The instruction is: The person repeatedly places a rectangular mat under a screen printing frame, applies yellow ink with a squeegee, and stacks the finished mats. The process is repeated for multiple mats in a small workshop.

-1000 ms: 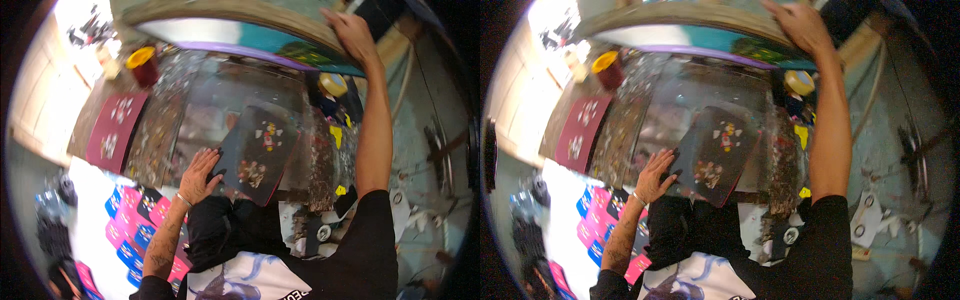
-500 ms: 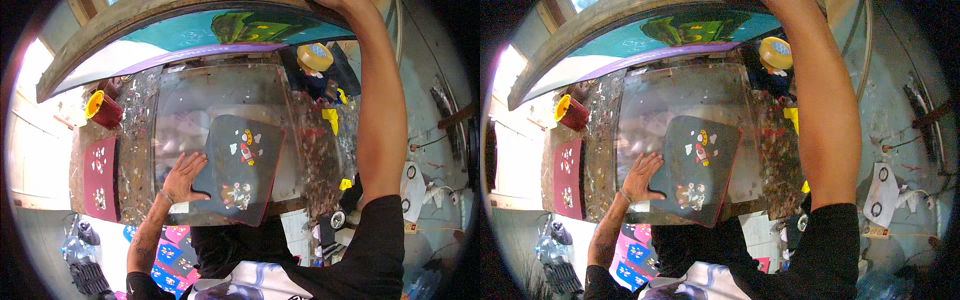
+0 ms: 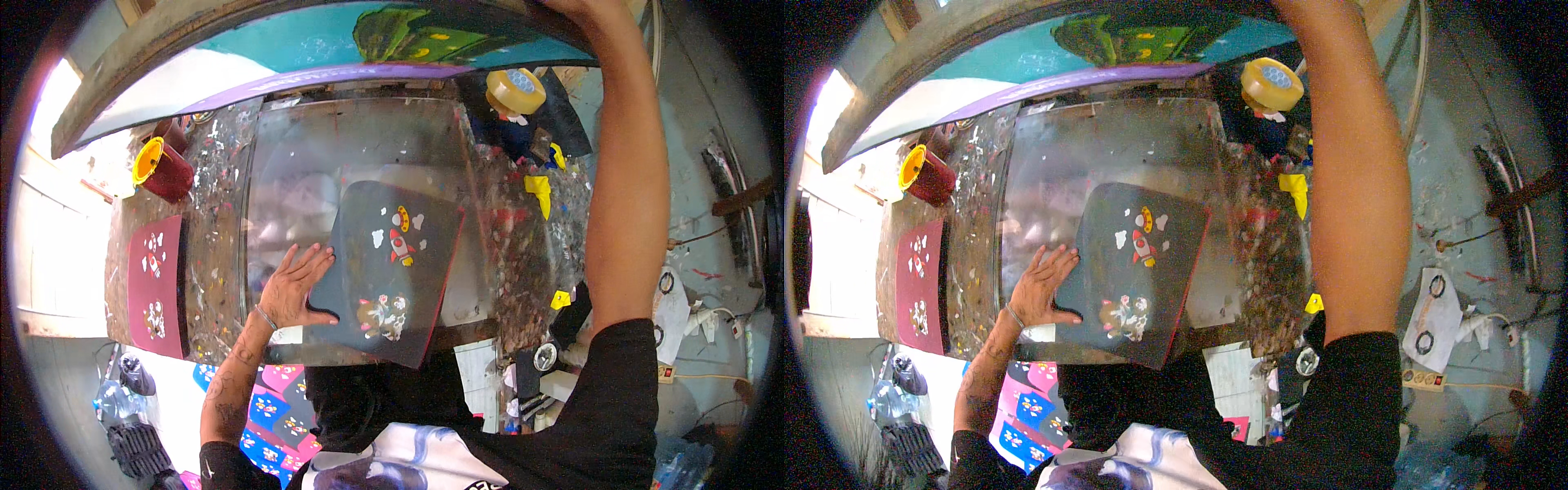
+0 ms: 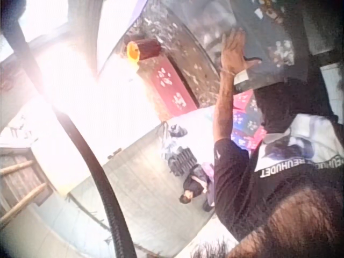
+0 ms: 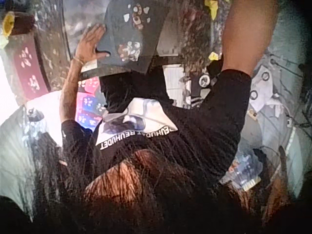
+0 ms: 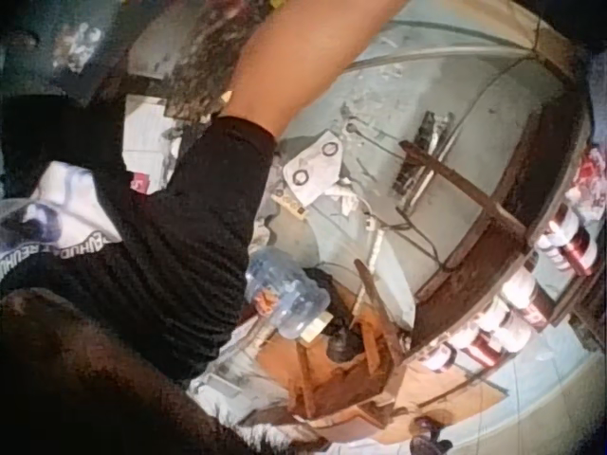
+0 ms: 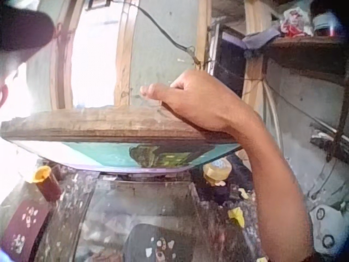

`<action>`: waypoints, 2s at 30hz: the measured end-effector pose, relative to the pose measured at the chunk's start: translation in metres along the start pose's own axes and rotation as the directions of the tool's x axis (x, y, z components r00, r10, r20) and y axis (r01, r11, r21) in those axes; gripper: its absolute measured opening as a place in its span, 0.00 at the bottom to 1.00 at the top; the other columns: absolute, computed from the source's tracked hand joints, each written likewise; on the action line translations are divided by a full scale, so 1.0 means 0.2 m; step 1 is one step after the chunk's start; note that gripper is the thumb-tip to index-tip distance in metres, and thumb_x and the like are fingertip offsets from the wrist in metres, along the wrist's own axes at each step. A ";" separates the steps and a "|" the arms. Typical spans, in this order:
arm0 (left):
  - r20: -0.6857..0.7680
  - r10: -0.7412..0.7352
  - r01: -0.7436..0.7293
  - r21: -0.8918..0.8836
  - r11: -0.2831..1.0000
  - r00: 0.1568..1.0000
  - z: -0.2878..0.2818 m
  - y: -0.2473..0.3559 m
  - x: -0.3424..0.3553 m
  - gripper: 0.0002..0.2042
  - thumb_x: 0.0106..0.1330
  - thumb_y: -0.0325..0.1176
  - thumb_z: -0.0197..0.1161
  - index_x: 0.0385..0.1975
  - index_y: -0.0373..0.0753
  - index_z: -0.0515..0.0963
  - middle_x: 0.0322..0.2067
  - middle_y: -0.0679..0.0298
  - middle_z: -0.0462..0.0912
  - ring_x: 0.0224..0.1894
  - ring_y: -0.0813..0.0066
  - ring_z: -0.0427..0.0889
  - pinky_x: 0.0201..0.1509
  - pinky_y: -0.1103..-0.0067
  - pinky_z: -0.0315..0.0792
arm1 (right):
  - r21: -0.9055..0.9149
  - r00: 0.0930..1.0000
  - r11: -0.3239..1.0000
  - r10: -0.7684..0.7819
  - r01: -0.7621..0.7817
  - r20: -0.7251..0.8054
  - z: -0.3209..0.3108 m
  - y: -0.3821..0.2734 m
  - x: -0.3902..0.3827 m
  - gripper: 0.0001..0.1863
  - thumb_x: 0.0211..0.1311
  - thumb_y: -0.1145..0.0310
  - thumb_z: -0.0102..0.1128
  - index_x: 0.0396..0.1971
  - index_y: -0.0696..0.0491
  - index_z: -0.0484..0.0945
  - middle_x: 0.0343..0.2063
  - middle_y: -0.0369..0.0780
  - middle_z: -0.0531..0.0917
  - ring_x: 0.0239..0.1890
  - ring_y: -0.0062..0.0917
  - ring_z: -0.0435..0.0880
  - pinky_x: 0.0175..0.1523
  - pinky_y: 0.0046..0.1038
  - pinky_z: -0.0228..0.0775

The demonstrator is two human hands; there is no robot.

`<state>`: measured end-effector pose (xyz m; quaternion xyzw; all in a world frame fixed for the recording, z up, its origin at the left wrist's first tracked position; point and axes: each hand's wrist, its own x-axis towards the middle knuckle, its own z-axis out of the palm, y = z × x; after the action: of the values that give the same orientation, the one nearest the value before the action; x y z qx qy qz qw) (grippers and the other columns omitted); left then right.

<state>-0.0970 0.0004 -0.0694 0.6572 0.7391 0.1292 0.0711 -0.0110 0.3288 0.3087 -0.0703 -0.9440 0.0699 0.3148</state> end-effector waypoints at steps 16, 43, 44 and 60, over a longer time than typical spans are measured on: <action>-0.015 -0.023 0.023 0.023 0.999 1.000 0.00 0.01 -0.01 0.58 0.42 0.74 0.70 0.71 0.40 0.65 0.72 0.66 0.65 0.77 0.64 0.57 0.82 0.58 0.44 | -0.055 1.000 0.998 -0.028 0.028 -0.008 0.01 -0.02 -0.01 0.39 0.66 0.37 0.57 0.06 0.54 0.65 0.08 0.32 0.59 0.14 0.19 0.57 0.23 0.32 0.50; -0.014 -0.025 0.025 0.001 1.000 1.000 0.02 0.00 -0.02 0.59 0.43 0.73 0.70 0.73 0.39 0.62 0.74 0.63 0.62 0.78 0.61 0.55 0.82 0.56 0.40 | -0.022 0.999 0.999 -0.039 0.039 -0.002 0.03 0.01 -0.01 0.38 0.68 0.40 0.56 0.08 0.56 0.66 0.09 0.31 0.61 0.15 0.18 0.57 0.23 0.31 0.51; -0.008 -0.024 0.024 -0.009 1.000 1.000 0.03 0.00 -0.02 0.59 0.43 0.72 0.70 0.73 0.38 0.60 0.75 0.61 0.61 0.78 0.59 0.53 0.82 0.56 0.38 | -0.061 1.000 0.998 -0.011 0.011 -0.008 0.02 -0.01 -0.02 0.38 0.69 0.41 0.56 0.08 0.56 0.66 0.09 0.31 0.61 0.15 0.18 0.57 0.23 0.31 0.50; -0.045 -0.033 0.034 0.034 0.999 0.998 0.01 0.03 -0.01 0.56 0.45 0.74 0.69 0.71 0.41 0.64 0.72 0.66 0.65 0.77 0.65 0.57 0.82 0.57 0.44 | 0.038 0.999 0.999 -0.034 0.033 0.010 0.02 0.00 -0.03 0.37 0.70 0.42 0.57 0.09 0.55 0.65 0.10 0.31 0.60 0.16 0.17 0.56 0.23 0.31 0.49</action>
<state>-0.0912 -0.0005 -0.0692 0.6427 0.7536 0.1299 0.0454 -0.0089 0.3273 0.3020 -0.0482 -0.9452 0.0827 0.3121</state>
